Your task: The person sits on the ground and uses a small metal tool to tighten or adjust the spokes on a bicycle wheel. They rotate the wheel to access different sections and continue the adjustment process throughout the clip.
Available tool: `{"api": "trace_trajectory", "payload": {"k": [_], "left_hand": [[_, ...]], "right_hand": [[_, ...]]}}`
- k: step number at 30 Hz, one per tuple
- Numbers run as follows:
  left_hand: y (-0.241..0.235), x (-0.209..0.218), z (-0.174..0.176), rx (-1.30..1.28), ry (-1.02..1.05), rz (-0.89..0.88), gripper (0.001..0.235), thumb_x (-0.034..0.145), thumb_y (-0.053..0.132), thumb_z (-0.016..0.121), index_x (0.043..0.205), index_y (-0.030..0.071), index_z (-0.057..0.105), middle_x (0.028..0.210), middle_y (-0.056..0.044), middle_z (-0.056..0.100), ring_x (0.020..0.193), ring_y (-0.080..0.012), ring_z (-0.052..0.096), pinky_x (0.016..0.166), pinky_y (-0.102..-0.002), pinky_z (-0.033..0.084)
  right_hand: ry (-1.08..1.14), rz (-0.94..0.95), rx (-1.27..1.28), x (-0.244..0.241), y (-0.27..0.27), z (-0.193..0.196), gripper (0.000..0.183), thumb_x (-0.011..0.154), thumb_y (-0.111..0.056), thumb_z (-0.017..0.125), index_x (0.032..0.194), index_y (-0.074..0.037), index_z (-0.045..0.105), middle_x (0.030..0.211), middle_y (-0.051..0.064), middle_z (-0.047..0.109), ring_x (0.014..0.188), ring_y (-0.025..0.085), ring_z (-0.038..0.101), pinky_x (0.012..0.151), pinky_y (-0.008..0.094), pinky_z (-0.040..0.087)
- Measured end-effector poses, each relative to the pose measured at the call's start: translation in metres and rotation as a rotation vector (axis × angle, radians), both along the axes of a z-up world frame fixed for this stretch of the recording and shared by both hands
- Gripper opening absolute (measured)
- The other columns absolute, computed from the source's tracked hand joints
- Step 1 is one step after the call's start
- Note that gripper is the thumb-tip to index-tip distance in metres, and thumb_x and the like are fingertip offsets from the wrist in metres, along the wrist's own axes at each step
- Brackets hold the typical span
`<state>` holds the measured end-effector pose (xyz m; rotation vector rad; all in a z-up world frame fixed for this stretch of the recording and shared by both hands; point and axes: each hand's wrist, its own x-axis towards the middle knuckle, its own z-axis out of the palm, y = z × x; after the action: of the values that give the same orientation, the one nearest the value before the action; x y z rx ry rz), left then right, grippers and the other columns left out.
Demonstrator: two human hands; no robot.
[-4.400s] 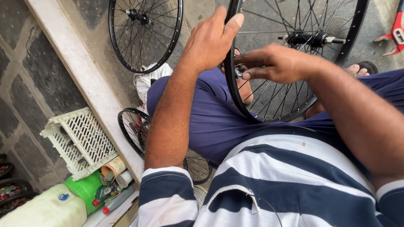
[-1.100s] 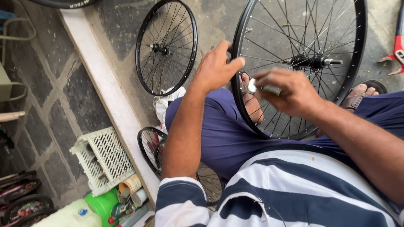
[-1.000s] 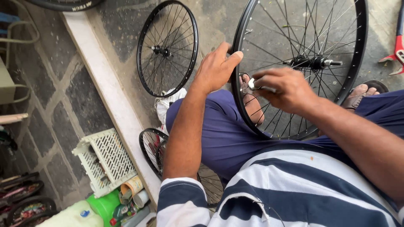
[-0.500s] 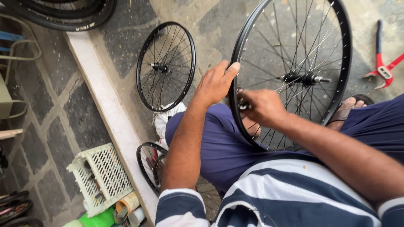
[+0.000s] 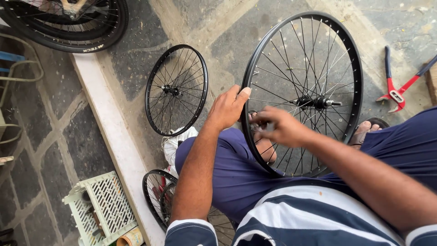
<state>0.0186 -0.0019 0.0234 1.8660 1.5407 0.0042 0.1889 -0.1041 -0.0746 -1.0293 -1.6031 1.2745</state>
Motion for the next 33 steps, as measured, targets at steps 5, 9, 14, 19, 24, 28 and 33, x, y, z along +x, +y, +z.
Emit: {"api": "trace_trajectory", "payload": {"k": [5, 9, 14, 19, 24, 28, 33], "left_hand": [[0.0, 0.004, 0.002, -0.07, 0.069, 0.014, 0.052, 0.099, 0.055, 0.046, 0.097, 0.005, 0.06, 0.083, -0.019, 0.069, 0.084, -0.0378, 0.068, 0.076, -0.049, 0.049], [-0.001, 0.004, 0.001, -0.062, 0.045, 0.008, 0.054, 0.099, 0.055, 0.047, 0.096, 0.003, 0.06, 0.085, -0.019, 0.068, 0.085, -0.0378, 0.067, 0.077, -0.05, 0.049], [0.003, 0.001, -0.003, -0.026, 0.014, 0.011, 0.05, 0.099, 0.053, 0.049, 0.1, 0.004, 0.062, 0.091, -0.022, 0.069, 0.092, -0.0426, 0.066, 0.082, -0.051, 0.049], [0.0, -0.001, -0.004, -0.007, 0.069, -0.004, 0.05, 0.1, 0.053, 0.047, 0.101, 0.004, 0.061, 0.096, -0.024, 0.069, 0.096, -0.0454, 0.065, 0.083, -0.052, 0.049], [-0.001, 0.0, -0.005, -0.027, 0.111, 0.0, 0.05, 0.1, 0.053, 0.047, 0.102, 0.004, 0.059, 0.095, -0.024, 0.069, 0.096, -0.0459, 0.065, 0.084, -0.053, 0.048], [0.001, -0.004, -0.01, 0.033, 0.06, -0.013, 0.05, 0.1, 0.052, 0.047, 0.101, 0.004, 0.061, 0.097, -0.026, 0.07, 0.098, -0.0482, 0.063, 0.083, -0.055, 0.048], [0.003, -0.012, -0.027, 0.088, 0.01, -0.066, 0.05, 0.101, 0.053, 0.048, 0.101, 0.005, 0.061, 0.1, -0.028, 0.069, 0.101, -0.0507, 0.061, 0.083, -0.057, 0.048]], "right_hand": [[-0.226, -0.071, -0.277, -0.006, 0.002, 0.001, 0.043, 0.072, -0.028, 0.091, 0.1, -0.005, 0.067, 0.092, 0.009, 0.074, 0.084, 0.024, 0.073, 0.077, 0.038, 0.058], [-0.374, -0.024, -0.134, -0.02, 0.0, 0.014, 0.042, 0.081, -0.019, 0.085, 0.12, -0.013, 0.071, 0.095, 0.01, 0.072, 0.09, 0.029, 0.069, 0.08, 0.042, 0.055], [0.261, 0.052, -0.046, 0.013, 0.006, -0.003, 0.013, 0.09, -0.013, 0.085, 0.101, -0.009, 0.079, 0.094, 0.007, 0.075, 0.092, 0.026, 0.074, 0.084, 0.04, 0.059], [-0.084, -0.075, -0.167, -0.004, 0.001, 0.005, 0.036, 0.073, -0.017, 0.087, 0.105, -0.008, 0.072, 0.086, 0.007, 0.076, 0.079, 0.022, 0.075, 0.075, 0.038, 0.061], [-0.481, 0.094, -0.055, -0.019, 0.005, 0.017, 0.037, 0.083, -0.023, 0.081, 0.118, -0.012, 0.072, 0.096, 0.01, 0.075, 0.09, 0.03, 0.072, 0.081, 0.043, 0.056], [0.028, 0.347, -0.318, 0.015, 0.033, 0.009, 0.046, 0.083, -0.023, 0.078, 0.125, -0.012, 0.063, 0.11, 0.005, 0.074, 0.103, 0.025, 0.072, 0.089, 0.04, 0.054], [-0.332, -0.152, 0.207, -0.02, -0.006, 0.008, 0.028, 0.081, -0.017, 0.08, 0.104, -0.007, 0.068, 0.097, 0.01, 0.075, 0.091, 0.033, 0.071, 0.083, 0.045, 0.053]]}}
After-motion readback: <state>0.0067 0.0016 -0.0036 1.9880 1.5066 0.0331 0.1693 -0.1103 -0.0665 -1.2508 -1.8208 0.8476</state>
